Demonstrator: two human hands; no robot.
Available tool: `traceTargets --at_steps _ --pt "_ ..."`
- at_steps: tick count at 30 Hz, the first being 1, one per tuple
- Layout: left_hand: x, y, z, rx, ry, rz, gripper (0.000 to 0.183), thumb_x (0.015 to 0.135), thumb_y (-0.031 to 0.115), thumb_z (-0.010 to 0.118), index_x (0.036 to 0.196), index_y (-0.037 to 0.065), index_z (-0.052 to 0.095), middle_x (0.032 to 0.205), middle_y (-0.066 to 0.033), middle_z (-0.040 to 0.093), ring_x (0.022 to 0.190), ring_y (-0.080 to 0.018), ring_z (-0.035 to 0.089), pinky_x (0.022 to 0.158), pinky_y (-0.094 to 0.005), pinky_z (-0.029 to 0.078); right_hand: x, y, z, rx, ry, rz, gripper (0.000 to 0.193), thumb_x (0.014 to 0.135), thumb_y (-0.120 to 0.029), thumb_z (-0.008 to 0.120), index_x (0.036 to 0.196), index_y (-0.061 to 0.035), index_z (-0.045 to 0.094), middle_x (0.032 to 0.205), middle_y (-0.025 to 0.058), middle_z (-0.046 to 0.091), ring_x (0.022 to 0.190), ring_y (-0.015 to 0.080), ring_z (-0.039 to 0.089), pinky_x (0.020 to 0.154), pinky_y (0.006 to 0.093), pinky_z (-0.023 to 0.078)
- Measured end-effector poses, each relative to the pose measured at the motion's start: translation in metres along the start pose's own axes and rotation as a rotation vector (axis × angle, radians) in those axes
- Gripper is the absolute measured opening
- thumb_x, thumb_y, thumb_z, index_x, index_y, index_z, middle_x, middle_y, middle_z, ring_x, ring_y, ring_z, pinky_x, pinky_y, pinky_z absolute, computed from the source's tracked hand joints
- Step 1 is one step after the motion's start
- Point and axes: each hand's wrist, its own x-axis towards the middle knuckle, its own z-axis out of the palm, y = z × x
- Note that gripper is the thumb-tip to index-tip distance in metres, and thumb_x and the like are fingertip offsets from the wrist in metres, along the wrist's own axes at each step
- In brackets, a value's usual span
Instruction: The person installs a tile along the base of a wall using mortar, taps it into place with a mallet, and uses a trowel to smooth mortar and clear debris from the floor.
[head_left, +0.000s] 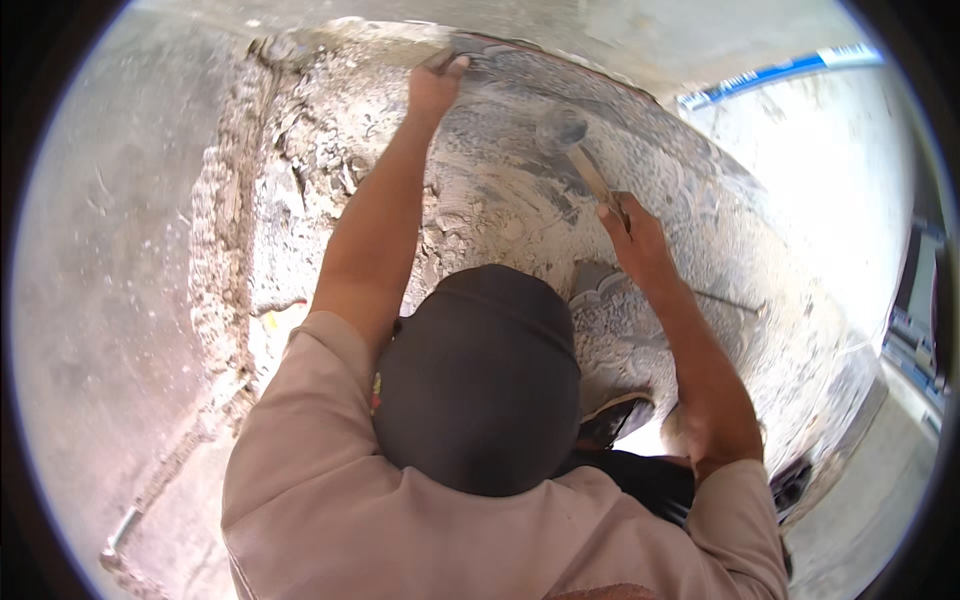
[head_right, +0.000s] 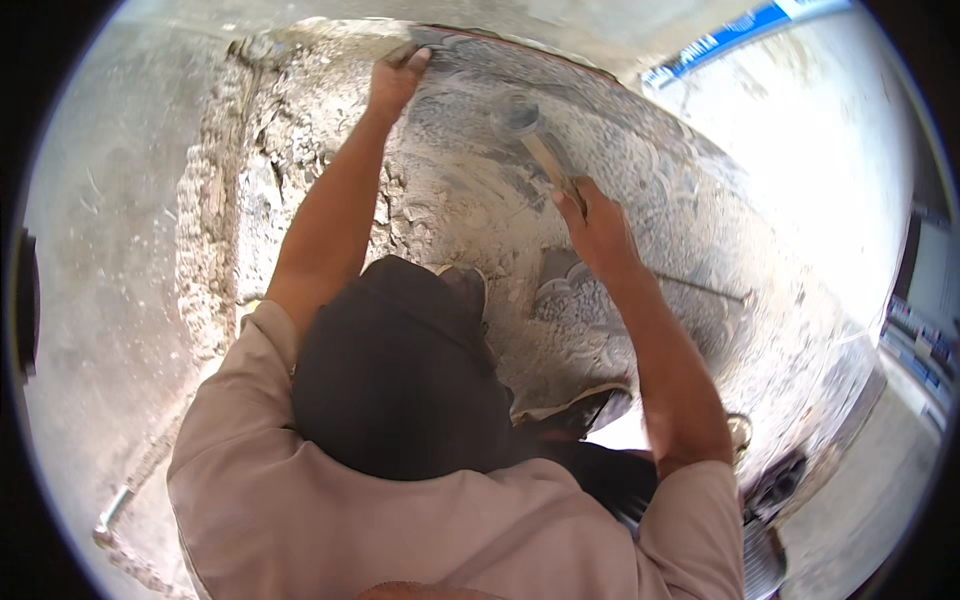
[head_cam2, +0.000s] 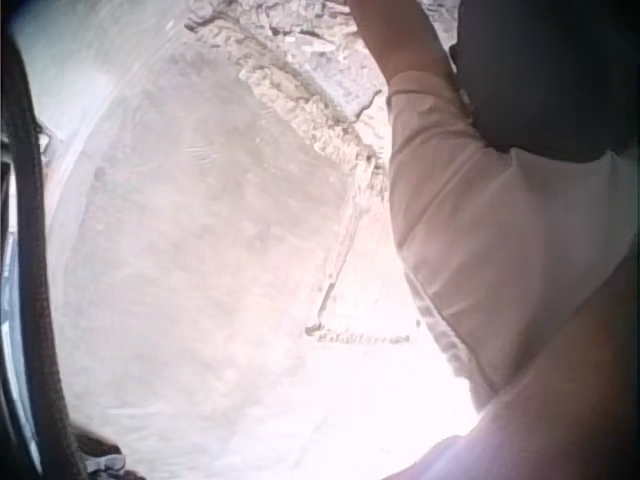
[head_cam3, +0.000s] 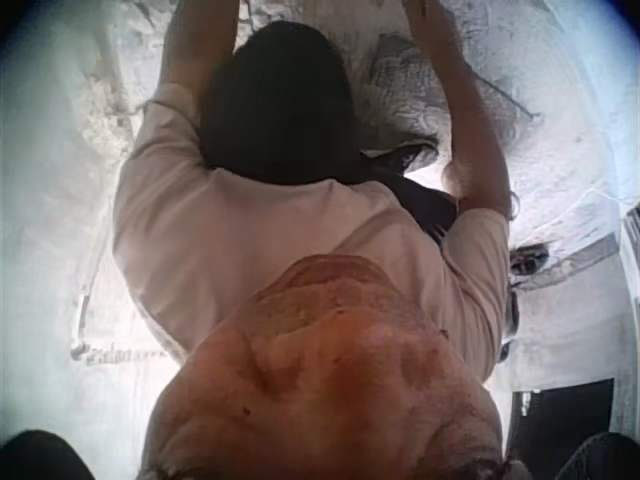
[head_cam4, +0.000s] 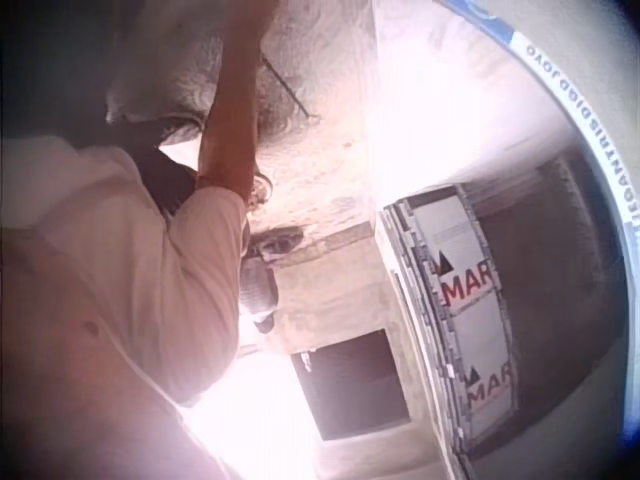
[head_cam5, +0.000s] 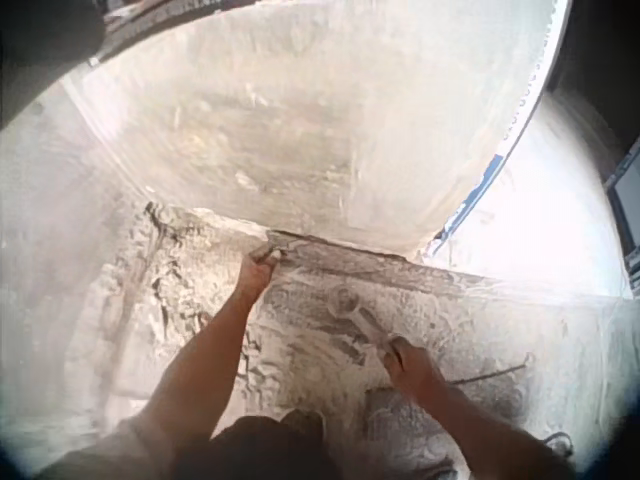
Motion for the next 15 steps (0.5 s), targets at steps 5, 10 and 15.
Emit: traceTargets --at_steps 5,10,15 --pt "0.001 -0.004 -0.015 0.088 0.136 0.120 0.036 0.089 0.019 0.076 0.121 0.003 0.069 0.108 -0.0200 0.074 0.102 -0.0300 0.072 0.087 -0.0369 0.054 -0.006 -0.026 0.004 0.247 0.043 -0.206 0.031 0.102 -0.027 0.059 0.117 -0.0006 0.059 0.073 0.0145 0.061 0.063 0.0255 0.059 0.061 0.0395 0.047" --pt "-0.002 -0.001 -0.017 0.349 0.100 0.112 0.030 0.090 0.019 0.076 0.115 0.005 0.073 0.105 -0.0181 0.074 0.095 -0.0280 0.073 0.084 -0.0349 0.055 0.007 -0.044 -0.014 0.311 0.106 -0.242 0.030 0.102 -0.024 0.061 0.118 0.0013 0.056 0.070 0.0086 0.056 0.061 0.0144 0.052 0.058 0.0318 0.043" --pt "0.000 -0.003 -0.021 0.399 0.103 0.131 0.027 0.090 0.020 0.076 0.113 0.008 0.074 0.103 -0.0157 0.075 0.093 -0.0277 0.073 0.082 -0.0349 0.055 0.018 -0.050 -0.018 0.347 0.153 -0.256 0.029 0.102 -0.022 0.061 0.117 0.0019 0.056 0.070 0.0054 0.055 0.065 0.0104 0.049 0.059 0.0297 0.042"
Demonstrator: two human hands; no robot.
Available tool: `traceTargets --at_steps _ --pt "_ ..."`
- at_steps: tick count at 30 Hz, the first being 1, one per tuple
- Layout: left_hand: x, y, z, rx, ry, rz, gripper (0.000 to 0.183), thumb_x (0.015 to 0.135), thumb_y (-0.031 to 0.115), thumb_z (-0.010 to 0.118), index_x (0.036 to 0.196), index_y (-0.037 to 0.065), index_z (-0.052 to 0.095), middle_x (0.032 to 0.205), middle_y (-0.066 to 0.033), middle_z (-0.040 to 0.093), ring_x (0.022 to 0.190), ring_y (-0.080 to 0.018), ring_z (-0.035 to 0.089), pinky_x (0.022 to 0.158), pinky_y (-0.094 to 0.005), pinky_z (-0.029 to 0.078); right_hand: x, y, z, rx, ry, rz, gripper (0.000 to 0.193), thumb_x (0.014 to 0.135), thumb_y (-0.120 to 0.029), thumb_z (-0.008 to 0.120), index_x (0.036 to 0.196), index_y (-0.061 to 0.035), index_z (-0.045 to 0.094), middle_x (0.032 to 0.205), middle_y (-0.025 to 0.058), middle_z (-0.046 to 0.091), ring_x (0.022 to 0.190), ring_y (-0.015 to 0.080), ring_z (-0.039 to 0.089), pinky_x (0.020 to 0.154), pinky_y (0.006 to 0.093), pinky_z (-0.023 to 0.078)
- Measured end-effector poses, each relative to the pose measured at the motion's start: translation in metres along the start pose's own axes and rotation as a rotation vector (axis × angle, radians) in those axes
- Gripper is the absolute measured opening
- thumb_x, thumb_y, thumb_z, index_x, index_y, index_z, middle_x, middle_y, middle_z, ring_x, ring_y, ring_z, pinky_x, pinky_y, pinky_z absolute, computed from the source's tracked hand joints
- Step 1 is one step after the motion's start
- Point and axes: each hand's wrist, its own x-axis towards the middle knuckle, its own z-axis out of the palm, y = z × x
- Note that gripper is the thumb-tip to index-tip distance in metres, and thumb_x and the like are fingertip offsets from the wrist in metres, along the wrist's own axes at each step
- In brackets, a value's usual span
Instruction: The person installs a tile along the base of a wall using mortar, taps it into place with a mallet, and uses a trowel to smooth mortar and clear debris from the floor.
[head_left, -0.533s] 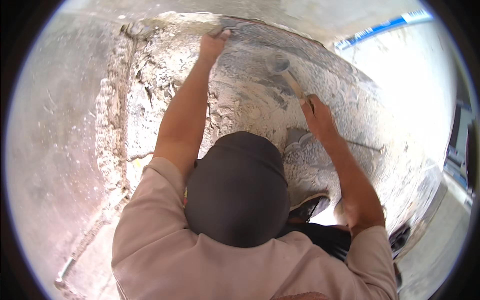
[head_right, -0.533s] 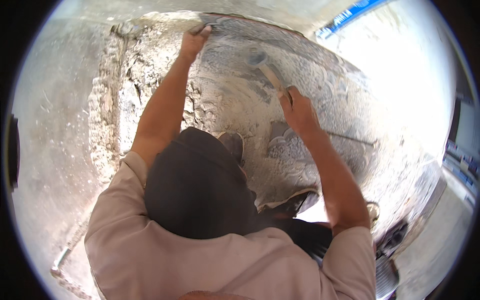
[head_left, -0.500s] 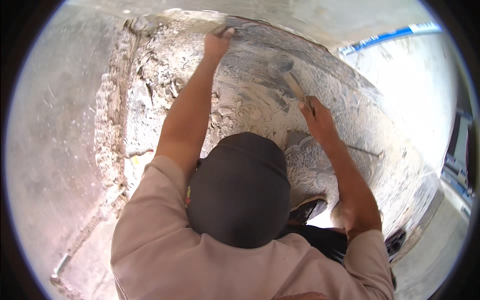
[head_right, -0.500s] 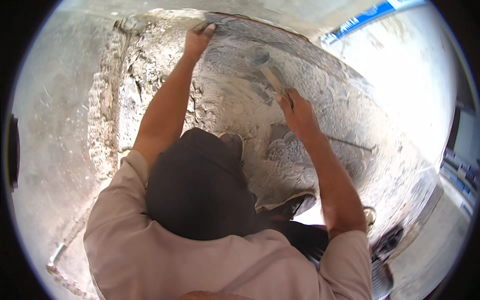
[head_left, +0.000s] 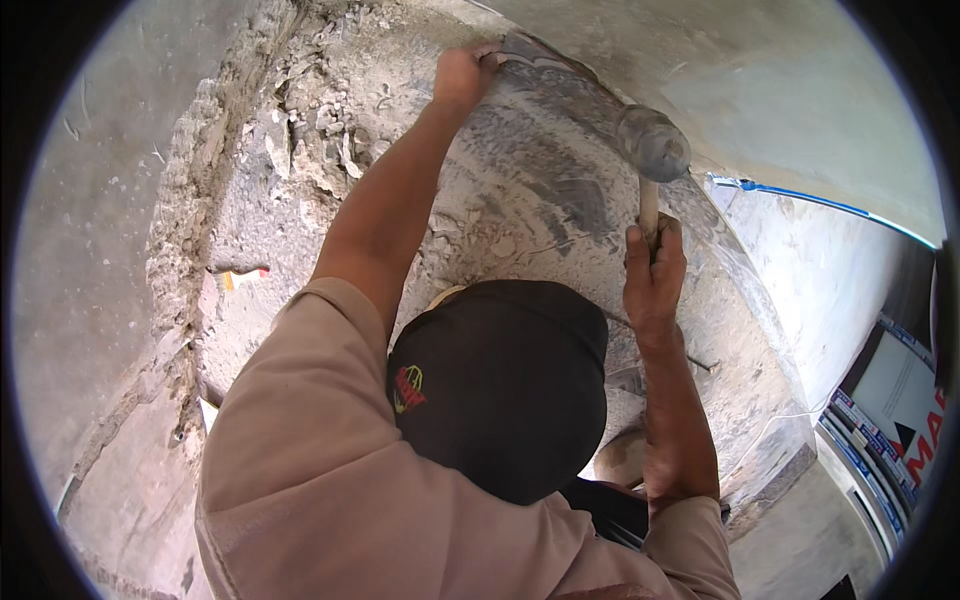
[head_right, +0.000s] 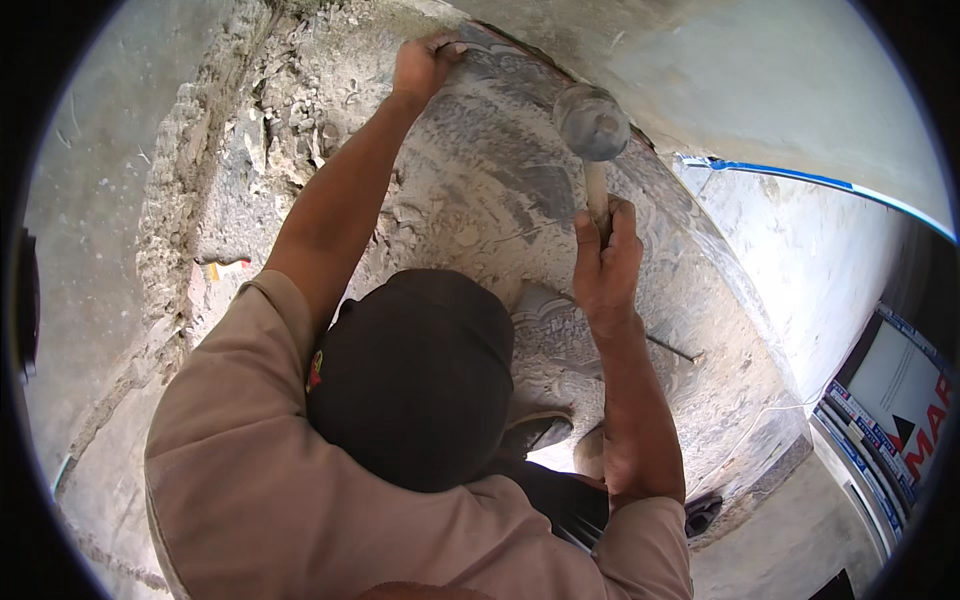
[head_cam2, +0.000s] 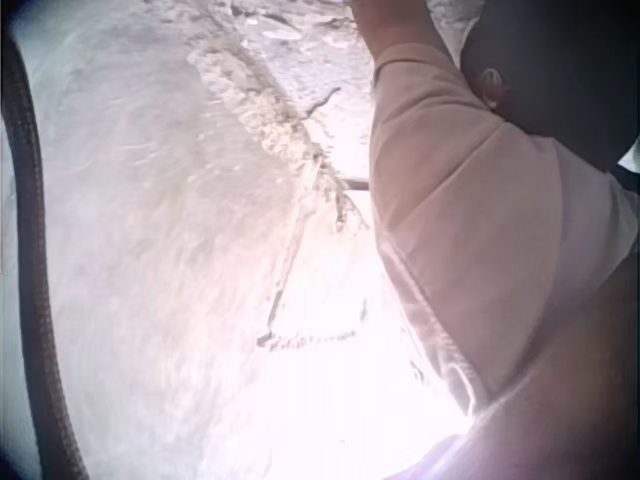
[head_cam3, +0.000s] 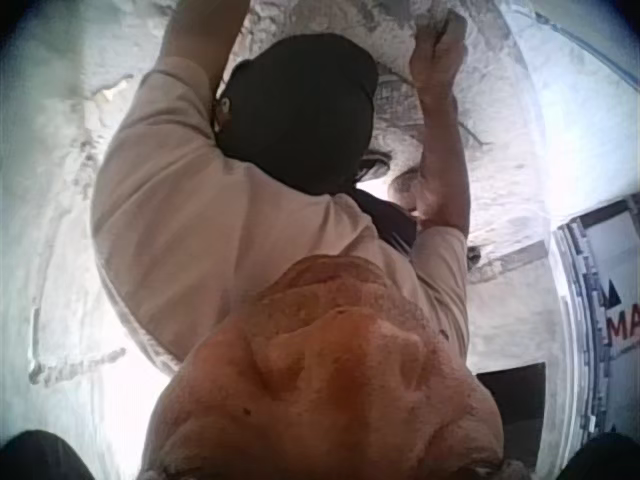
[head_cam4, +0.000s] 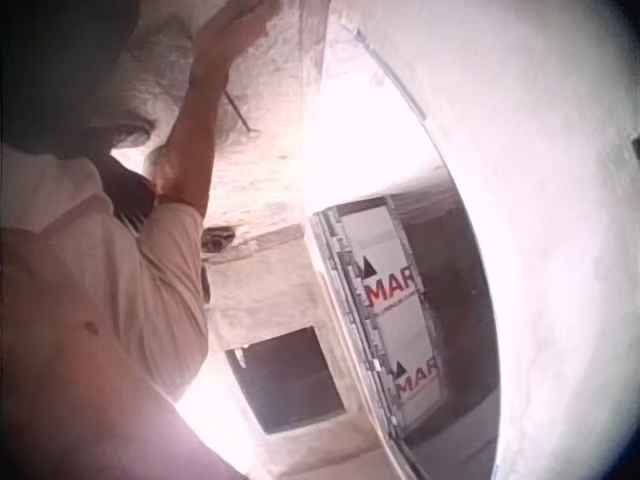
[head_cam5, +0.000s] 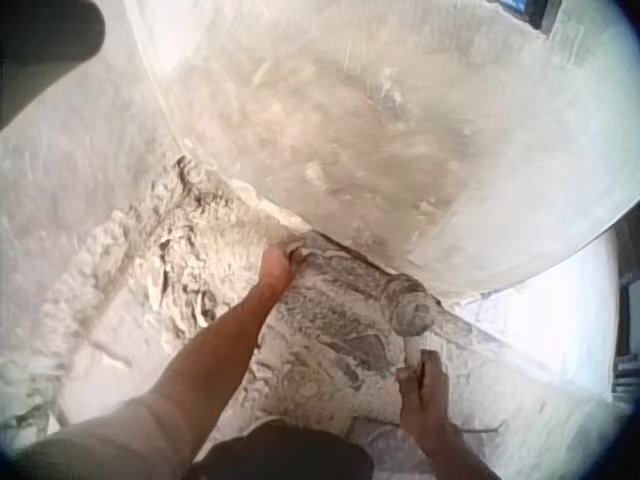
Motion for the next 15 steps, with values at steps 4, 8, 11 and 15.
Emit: traceTargets --at_steps 4,8,11,15 --pt "0.003 0.003 0.000 -0.034 -0.006 0.064 0.022 0.091 0.015 0.073 0.111 0.005 0.075 0.101 -0.0134 0.076 0.087 -0.0229 0.073 0.080 -0.0331 0.056 -0.001 0.012 0.007 -0.060 0.054 0.043 0.029 0.101 -0.022 0.062 0.115 0.0026 0.056 0.073 0.0071 0.057 0.067 0.0119 0.051 0.061 0.0295 0.044" --pt "0.006 -0.003 0.007 -0.459 -0.065 -0.237 0.018 0.093 0.007 0.070 0.109 0.001 0.075 0.097 -0.0100 0.077 0.087 -0.0164 0.072 0.080 -0.0299 0.056 0.000 0.010 0.012 -0.087 0.031 -0.003 0.031 0.100 -0.021 0.063 0.117 0.0038 0.057 0.075 0.0092 0.060 0.068 0.0135 0.053 0.063 0.0295 0.046" --pt "0.000 -0.006 0.006 -0.531 0.001 -0.257 0.018 0.094 0.002 0.066 0.110 -0.001 0.074 0.096 -0.0073 0.076 0.091 -0.0131 0.071 0.082 -0.0274 0.056 0.001 0.009 0.016 -0.158 0.003 0.076 0.032 0.100 -0.021 0.063 0.120 0.0044 0.059 0.077 0.0098 0.061 0.069 0.0137 0.054 0.063 0.0295 0.046" --pt "-0.002 -0.006 0.007 -0.452 -0.001 -0.098 0.020 0.095 0.008 0.069 0.112 0.000 0.075 0.098 -0.0078 0.076 0.091 -0.0142 0.071 0.082 -0.0278 0.056 0.000 0.015 0.022 -0.198 0.016 0.083 0.033 0.100 -0.020 0.062 0.122 0.0046 0.059 0.077 0.0103 0.062 0.068 0.0135 0.055 0.063 0.0297 0.046"
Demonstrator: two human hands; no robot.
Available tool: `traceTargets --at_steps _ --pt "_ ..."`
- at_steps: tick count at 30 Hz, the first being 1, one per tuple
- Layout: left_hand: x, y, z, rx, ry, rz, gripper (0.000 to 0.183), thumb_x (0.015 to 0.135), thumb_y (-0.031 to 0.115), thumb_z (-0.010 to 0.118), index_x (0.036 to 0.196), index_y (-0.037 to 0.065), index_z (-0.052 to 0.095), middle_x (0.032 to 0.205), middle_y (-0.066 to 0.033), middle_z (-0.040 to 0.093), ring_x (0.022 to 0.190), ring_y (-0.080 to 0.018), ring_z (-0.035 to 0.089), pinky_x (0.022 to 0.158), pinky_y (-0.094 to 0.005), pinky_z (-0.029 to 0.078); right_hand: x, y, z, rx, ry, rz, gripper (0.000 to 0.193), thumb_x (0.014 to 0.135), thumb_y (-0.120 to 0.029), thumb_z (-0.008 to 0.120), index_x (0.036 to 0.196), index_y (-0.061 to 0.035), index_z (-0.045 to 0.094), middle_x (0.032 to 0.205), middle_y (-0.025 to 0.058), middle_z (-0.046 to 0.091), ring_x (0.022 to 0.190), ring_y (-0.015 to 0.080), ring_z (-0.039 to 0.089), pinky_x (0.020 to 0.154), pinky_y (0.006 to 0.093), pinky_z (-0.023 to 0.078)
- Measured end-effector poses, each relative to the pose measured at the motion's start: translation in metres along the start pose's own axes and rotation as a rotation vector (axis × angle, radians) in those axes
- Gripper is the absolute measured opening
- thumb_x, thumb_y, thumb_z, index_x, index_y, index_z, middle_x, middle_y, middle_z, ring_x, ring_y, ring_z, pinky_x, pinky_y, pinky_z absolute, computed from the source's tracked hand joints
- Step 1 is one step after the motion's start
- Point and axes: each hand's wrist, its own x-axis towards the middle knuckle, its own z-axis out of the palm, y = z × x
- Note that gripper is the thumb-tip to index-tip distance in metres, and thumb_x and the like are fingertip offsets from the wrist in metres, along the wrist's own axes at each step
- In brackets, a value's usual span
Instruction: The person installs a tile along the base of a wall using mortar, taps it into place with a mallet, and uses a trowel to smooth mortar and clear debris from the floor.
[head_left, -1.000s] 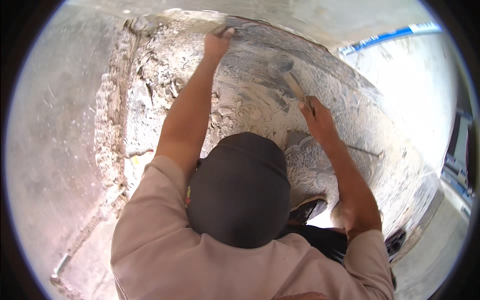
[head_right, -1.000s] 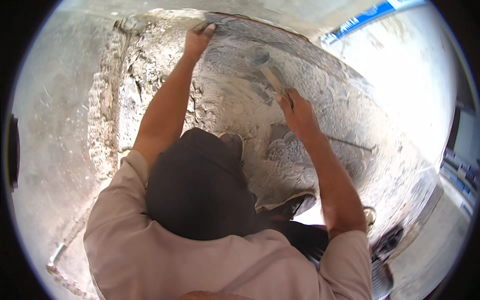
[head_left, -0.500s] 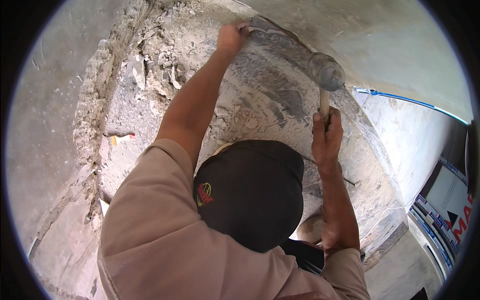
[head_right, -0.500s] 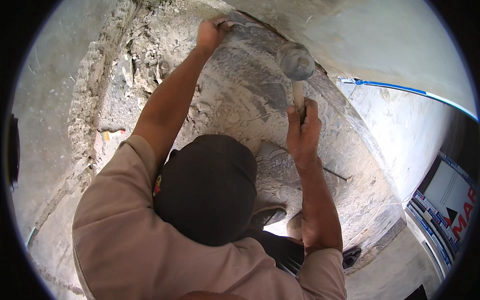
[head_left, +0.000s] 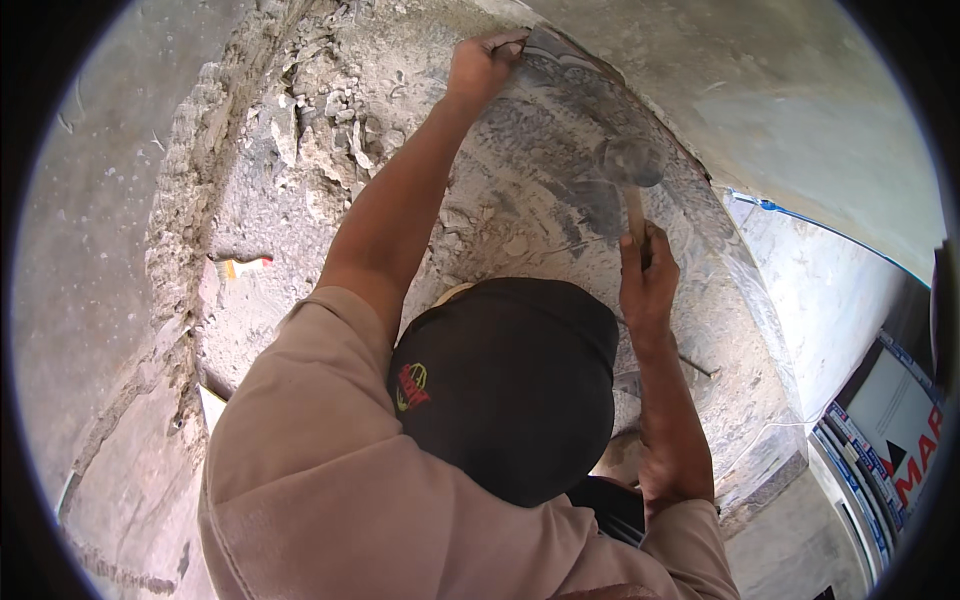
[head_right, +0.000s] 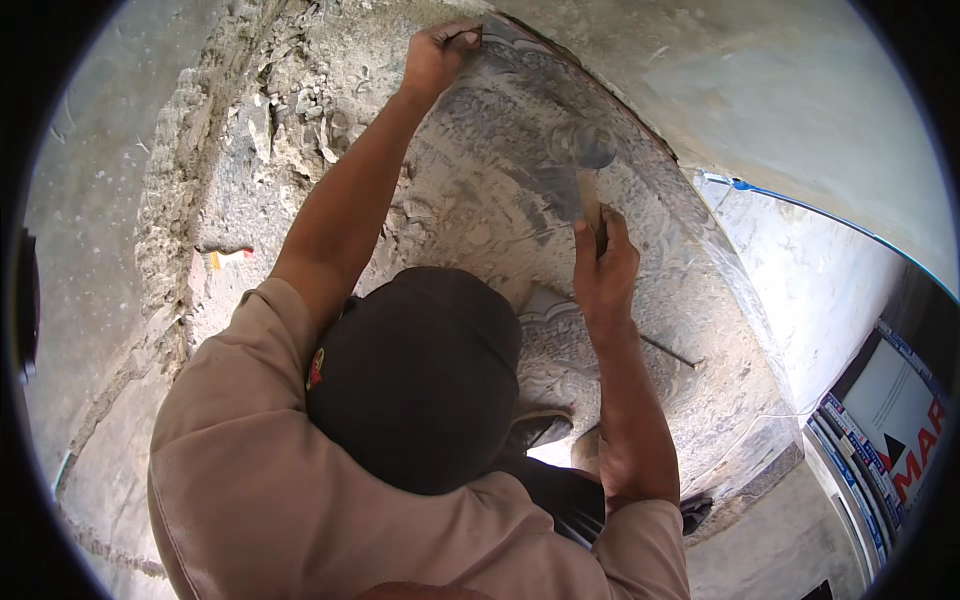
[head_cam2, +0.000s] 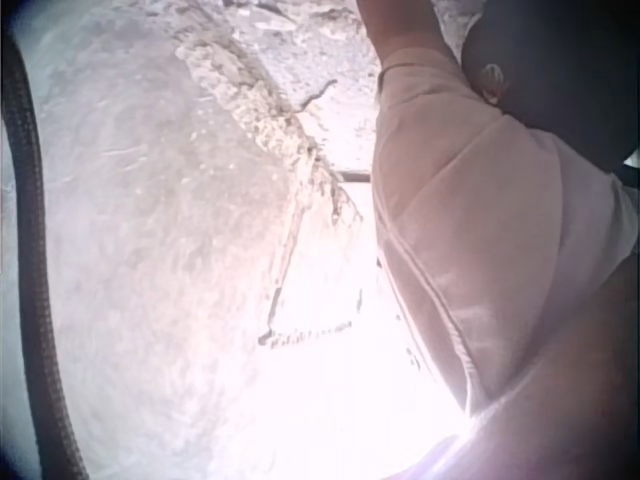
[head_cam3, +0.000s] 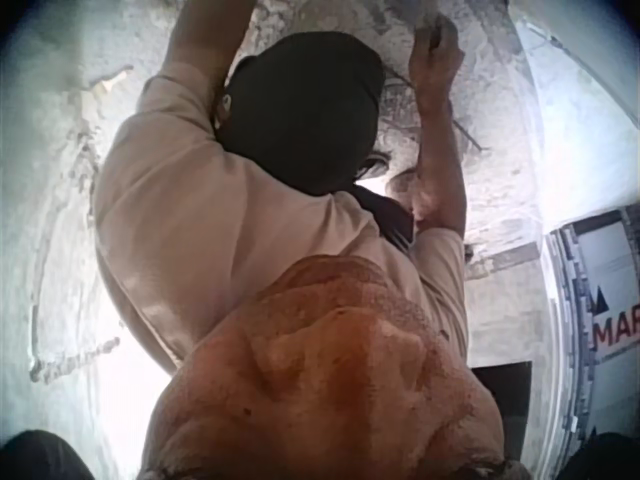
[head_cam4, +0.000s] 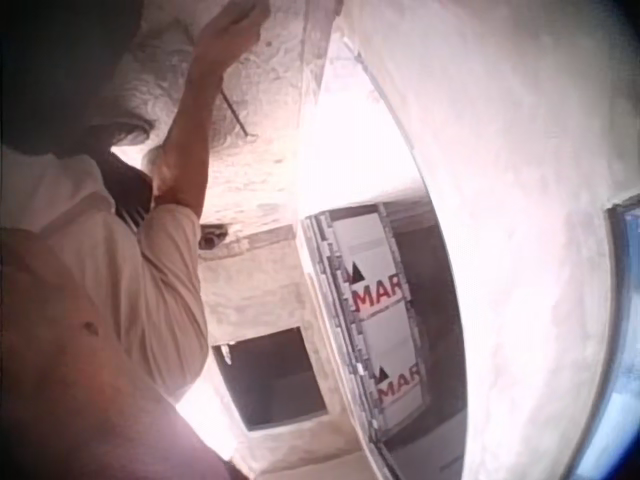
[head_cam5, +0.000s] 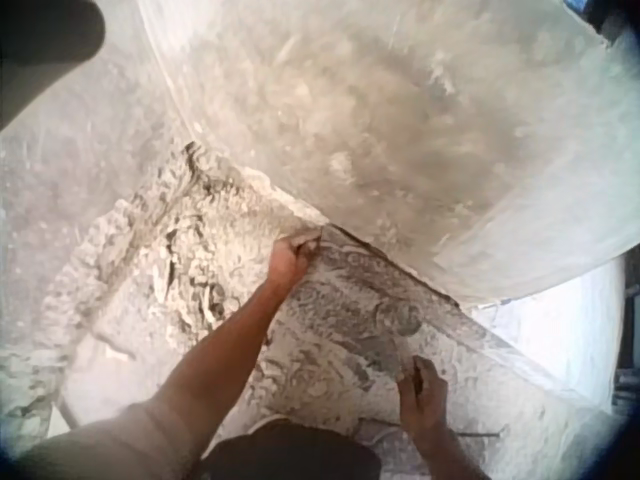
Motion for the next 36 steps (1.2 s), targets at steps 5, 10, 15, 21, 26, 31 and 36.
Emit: traceTargets --at_steps 5,10,15,21,26,31,36 --pt "0.000 0.024 -0.003 -0.016 -0.018 -0.056 0.039 0.088 0.037 0.080 0.107 0.003 0.077 0.090 -0.0090 0.076 0.086 -0.0170 0.070 0.077 -0.0325 0.056 -0.006 0.007 0.011 0.028 0.017 0.098 0.032 0.100 -0.020 0.062 0.121 0.0047 0.060 0.076 0.0110 0.062 0.067 0.0137 0.056 0.062 0.0305 0.046" --pt "-0.002 0.064 0.002 0.013 -0.075 -0.220 0.056 0.082 0.055 0.081 0.103 0.004 0.077 0.089 -0.0100 0.074 0.084 -0.0171 0.069 0.074 -0.0349 0.056 -0.002 0.006 0.006 -0.017 0.047 0.056 0.032 0.098 -0.019 0.063 0.119 0.0049 0.061 0.080 0.0169 0.066 0.071 0.0239 0.065 0.067 0.0361 0.051" --pt "0.012 0.041 0.008 0.008 -0.165 -0.269 0.060 0.087 0.052 0.077 0.118 0.001 0.071 0.108 -0.0100 0.072 0.099 -0.0169 0.066 0.087 -0.0325 0.053 0.001 0.040 -0.010 -0.319 0.114 -0.063 0.030 0.093 -0.016 0.065 0.120 -0.0016 0.063 0.099 0.0194 0.070 0.087 0.0384 0.069 0.079 0.0475 0.054" --pt "0.006 0.048 0.013 -0.226 -0.108 -0.450 0.047 0.092 0.047 0.070 0.111 0.004 0.067 0.105 -0.0079 0.068 0.097 -0.0190 0.065 0.087 -0.0330 0.052 -0.011 0.087 -0.055 -0.448 0.050 0.088 0.023 0.090 -0.013 0.066 0.113 -0.0114 0.067 0.108 0.0127 0.069 0.097 0.0373 0.068 0.084 0.0494 0.055" --pt "0.007 0.058 0.012 -0.205 -0.181 -0.446 0.057 0.092 0.048 0.068 0.126 0.002 0.058 0.121 -0.0165 0.063 0.109 -0.0312 0.065 0.095 -0.0407 0.052 -0.009 0.104 -0.096 -0.624 -0.038 0.258 0.025 0.091 -0.010 0.063 0.116 -0.0133 0.067 0.107 0.0093 0.068 0.104 0.0304 0.068 0.092 0.0438 0.056" --pt "0.011 0.055 0.011 -0.129 -0.159 -0.456 0.071 0.095 0.053 0.059 0.143 0.003 0.044 0.133 -0.0262 0.054 0.114 -0.0361 0.063 0.099 -0.0433 0.051 -0.002 0.106 -0.117 -0.678 -0.124 0.292 0.029 0.092 -0.005 0.059 0.118 -0.0123 0.067 0.114 0.0105 0.068 0.107 0.0283 0.068 0.097 0.0424 0.056" --pt "0.003 0.072 0.026 -0.079 -0.217 -0.472 0.077 0.097 0.055 0.053 0.150 0.003 0.033 0.134 -0.0295 0.051 0.115 -0.0386 0.063 0.100 -0.0463 0.051 -0.013 0.110 -0.120 -0.562 -0.174 0.393 0.030 0.098 -0.007 0.051 0.125 -0.0102 0.066 0.114 0.0126 0.067 0.108 0.0277 0.067 0.099 0.0425 0.057"
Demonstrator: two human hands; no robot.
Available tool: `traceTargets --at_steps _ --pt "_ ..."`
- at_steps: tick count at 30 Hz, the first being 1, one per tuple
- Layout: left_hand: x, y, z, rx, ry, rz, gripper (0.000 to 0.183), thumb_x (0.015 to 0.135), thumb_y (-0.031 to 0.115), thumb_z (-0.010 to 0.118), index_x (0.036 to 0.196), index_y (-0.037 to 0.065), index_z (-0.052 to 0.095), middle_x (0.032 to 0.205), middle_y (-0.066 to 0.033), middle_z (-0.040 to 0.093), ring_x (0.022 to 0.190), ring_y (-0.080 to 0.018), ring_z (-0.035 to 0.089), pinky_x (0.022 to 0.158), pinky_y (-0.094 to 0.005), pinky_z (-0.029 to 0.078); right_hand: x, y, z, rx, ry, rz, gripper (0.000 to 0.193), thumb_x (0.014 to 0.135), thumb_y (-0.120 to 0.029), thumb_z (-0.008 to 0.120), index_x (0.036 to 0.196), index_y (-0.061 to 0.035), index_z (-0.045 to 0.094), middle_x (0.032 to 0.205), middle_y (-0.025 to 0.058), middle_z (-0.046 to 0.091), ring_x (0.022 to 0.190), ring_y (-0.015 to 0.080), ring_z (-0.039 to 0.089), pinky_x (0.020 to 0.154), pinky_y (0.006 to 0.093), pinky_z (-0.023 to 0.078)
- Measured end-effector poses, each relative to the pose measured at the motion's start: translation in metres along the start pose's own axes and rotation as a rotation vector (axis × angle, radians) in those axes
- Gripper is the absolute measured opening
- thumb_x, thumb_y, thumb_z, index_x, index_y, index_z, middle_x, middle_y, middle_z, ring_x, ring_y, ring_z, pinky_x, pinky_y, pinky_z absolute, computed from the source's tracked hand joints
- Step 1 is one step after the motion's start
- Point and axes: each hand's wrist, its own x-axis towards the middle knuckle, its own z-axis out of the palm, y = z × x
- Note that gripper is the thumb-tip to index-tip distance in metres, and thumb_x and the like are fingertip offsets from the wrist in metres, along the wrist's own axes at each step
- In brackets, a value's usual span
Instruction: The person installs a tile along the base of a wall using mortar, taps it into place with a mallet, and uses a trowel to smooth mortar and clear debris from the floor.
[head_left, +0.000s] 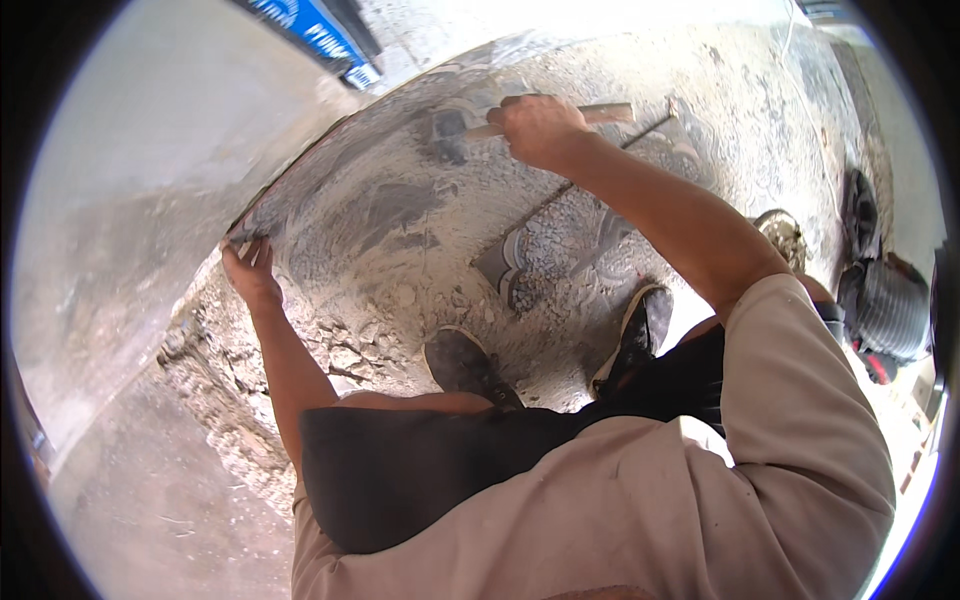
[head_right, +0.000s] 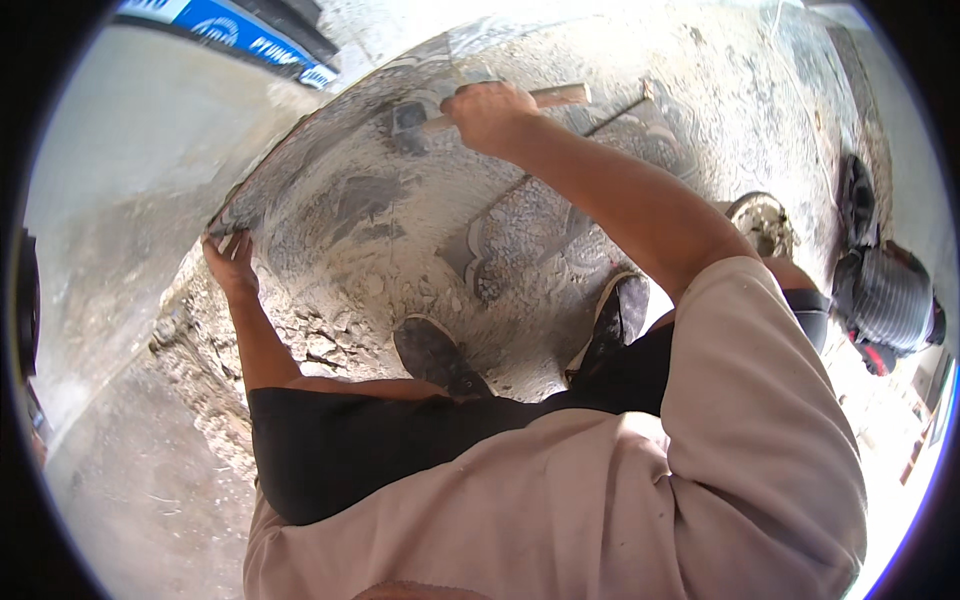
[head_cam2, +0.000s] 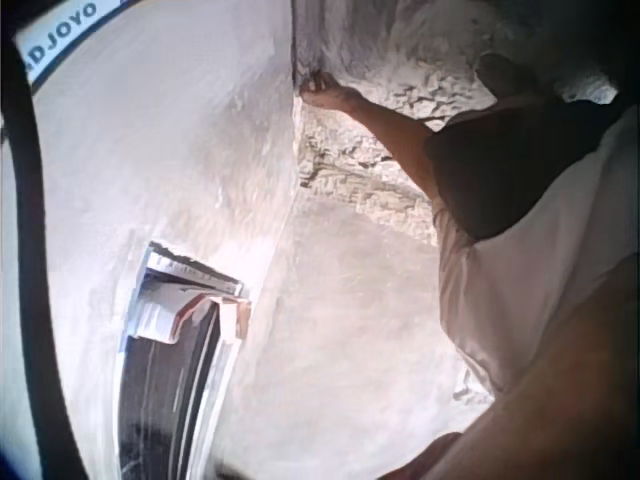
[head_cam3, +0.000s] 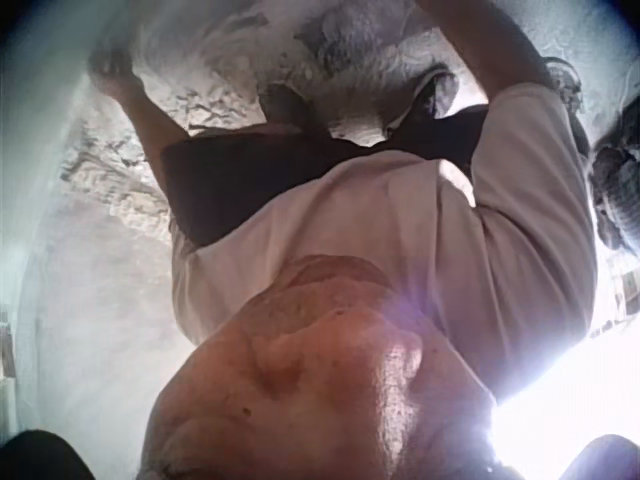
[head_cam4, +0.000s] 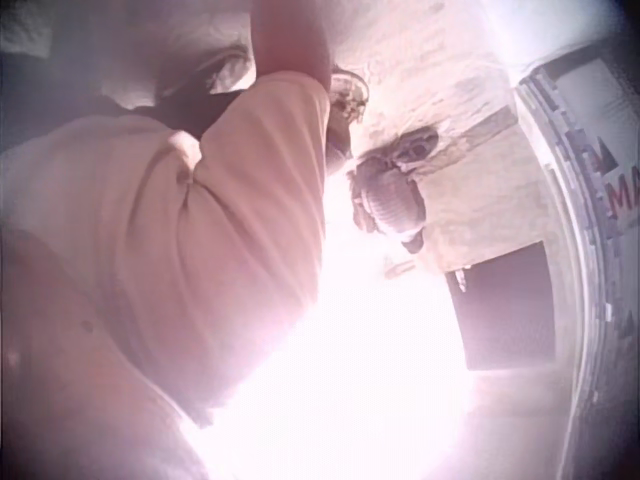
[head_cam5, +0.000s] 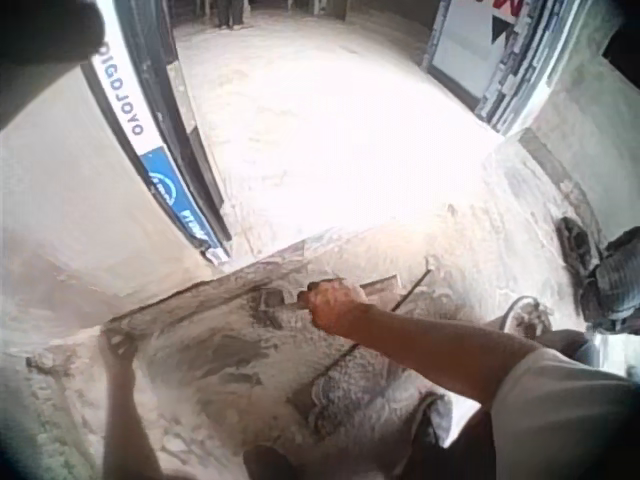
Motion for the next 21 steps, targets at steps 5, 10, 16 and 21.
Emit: traceTargets --at_steps 5,10,16,21 --pt "0.006 -0.006 -0.013 0.000 0.010 -0.034 0.079 0.096 0.059 0.049 0.148 0.002 0.032 0.133 -0.0301 0.047 0.117 -0.0434 0.061 0.103 -0.0507 0.050 0.002 0.001 0.003 0.094 -0.009 0.042 0.027 0.102 -0.013 0.051 0.126 -0.0108 0.065 0.118 0.0125 0.067 0.112 0.0270 0.066 0.100 0.0424 0.056" --pt "0.002 0.000 -0.002 -0.010 0.019 -0.069 0.077 0.095 0.060 0.053 0.144 0.004 0.034 0.134 -0.0292 0.049 0.116 -0.0416 0.061 0.106 -0.0500 0.048 0.000 0.012 0.010 0.169 0.046 0.091 0.025 0.100 -0.014 0.055 0.122 -0.0120 0.067 0.113 0.0122 0.070 0.108 0.0255 0.069 0.096 0.0410 0.058" --pt "0.008 -0.005 -0.014 0.005 0.004 -0.050 0.081 0.091 0.064 0.057 0.139 0.005 0.030 0.136 -0.0325 0.045 0.119 -0.0461 0.059 0.107 -0.0548 0.047 -0.002 0.013 0.014 0.152 0.007 0.065 0.025 0.100 -0.014 0.054 0.121 -0.0137 0.068 0.111 0.0108 0.072 0.104 0.0256 0.071 0.092 0.0403 0.058" --pt "0.001 -0.003 -0.002 0.004 0.035 -0.056 0.073 0.093 0.061 0.054 0.137 0.005 0.037 0.132 -0.0280 0.050 0.113 -0.0413 0.061 0.106 -0.0518 0.048 0.002 0.020 0.024 0.164 0.012 0.045 0.041 0.096 -0.007 0.055 0.134 -0.0186 0.063 0.115 0.0111 0.070 0.104 0.0268 0.070 0.096 0.0407 0.058"
